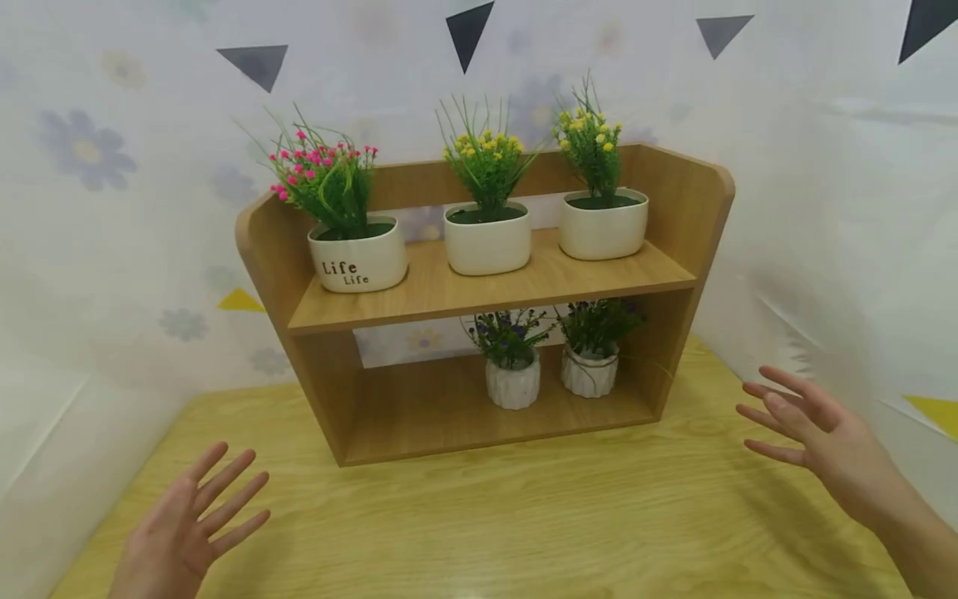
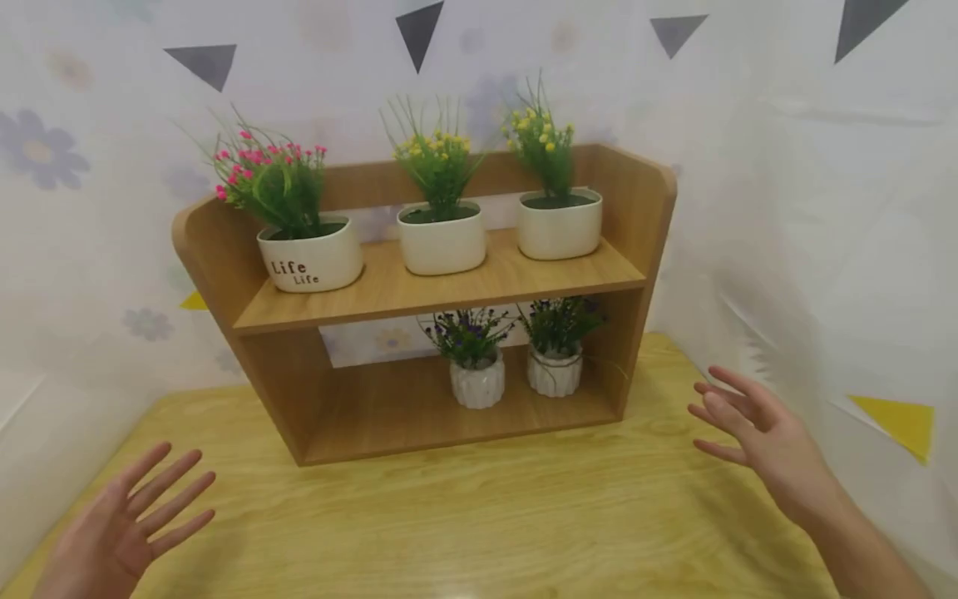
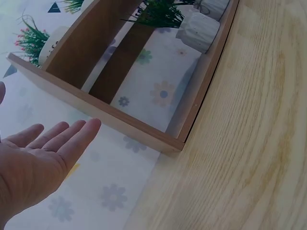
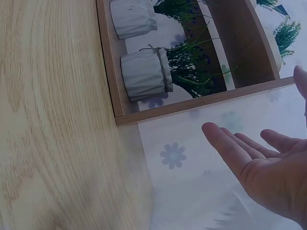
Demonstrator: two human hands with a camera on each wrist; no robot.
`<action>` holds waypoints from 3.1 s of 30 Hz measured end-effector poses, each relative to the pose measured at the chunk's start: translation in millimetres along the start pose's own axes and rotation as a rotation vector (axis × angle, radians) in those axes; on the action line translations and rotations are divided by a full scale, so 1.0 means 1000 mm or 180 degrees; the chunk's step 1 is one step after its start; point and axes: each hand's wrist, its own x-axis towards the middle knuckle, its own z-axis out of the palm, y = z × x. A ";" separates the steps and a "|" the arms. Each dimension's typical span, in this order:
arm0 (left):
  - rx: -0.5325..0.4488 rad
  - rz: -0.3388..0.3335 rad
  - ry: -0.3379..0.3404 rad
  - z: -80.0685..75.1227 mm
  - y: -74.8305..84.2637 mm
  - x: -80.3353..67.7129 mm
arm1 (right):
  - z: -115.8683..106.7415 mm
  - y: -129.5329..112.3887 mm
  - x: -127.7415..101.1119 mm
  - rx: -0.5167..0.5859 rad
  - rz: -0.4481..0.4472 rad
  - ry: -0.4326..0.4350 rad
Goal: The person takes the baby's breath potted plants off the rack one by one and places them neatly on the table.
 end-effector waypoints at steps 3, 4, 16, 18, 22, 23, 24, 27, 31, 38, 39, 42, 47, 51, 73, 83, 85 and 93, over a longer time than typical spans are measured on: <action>-0.0123 -0.0051 0.0054 0.001 0.000 0.002 | 0.001 -0.003 0.001 -0.0010 -0.0005 0.0007; -0.0122 -0.0055 0.0072 0.002 0.000 0.003 | 0.002 -0.004 0.002 -0.0024 -0.0010 0.0018; 0.0550 0.0270 0.0082 0.017 -0.005 0.015 | 0.007 -0.021 0.012 0.0037 -0.0109 0.0140; 0.0575 0.0345 0.0026 0.020 -0.007 0.018 | 0.008 -0.023 0.014 0.0057 -0.0096 0.0150; 0.0863 0.0480 0.0088 0.024 -0.008 0.023 | 0.008 -0.029 0.020 0.0064 -0.0067 0.0184; 0.1007 0.0526 0.0131 0.026 -0.009 0.024 | 0.008 -0.031 0.022 0.0073 -0.0071 0.0196; 0.1101 0.0557 0.0165 0.027 -0.010 0.025 | 0.009 -0.033 0.024 0.0091 -0.0081 0.0209; 0.1366 0.0623 0.0292 0.029 -0.012 0.028 | 0.010 -0.037 0.031 0.0156 -0.0113 0.0260; 0.1589 0.0674 0.0444 0.032 -0.014 0.033 | 0.012 -0.041 0.040 0.0268 -0.0137 0.0316; 0.1833 0.0607 0.0667 0.041 -0.015 0.045 | 0.015 -0.047 0.056 0.0490 -0.0179 0.0401; 0.1853 0.0595 0.0701 0.043 -0.015 0.047 | 0.015 -0.048 0.057 0.0507 -0.0190 0.0404; 0.1890 0.0571 0.0777 0.047 -0.015 0.052 | 0.016 -0.049 0.062 0.0580 -0.0214 0.0414; 0.1899 0.0568 0.0868 0.055 -0.017 0.060 | 0.019 -0.054 0.070 0.0632 -0.0292 0.0478; 0.1928 0.0601 0.0881 0.061 -0.018 0.068 | 0.023 -0.060 0.079 0.0798 -0.0361 0.0556; 0.2146 0.0599 0.1035 0.101 -0.019 0.122 | 0.026 -0.078 0.124 0.0700 -0.0326 0.0867; 0.2254 0.0611 0.1125 0.115 -0.015 0.144 | 0.034 -0.078 0.139 -0.0114 -0.0076 0.1128; 0.2260 0.0611 0.1181 0.117 -0.014 0.148 | 0.035 -0.078 0.141 -0.0240 -0.0017 0.1173; 0.2249 0.0591 0.1287 0.122 -0.011 0.164 | 0.044 -0.076 0.148 -0.1111 0.0143 0.1296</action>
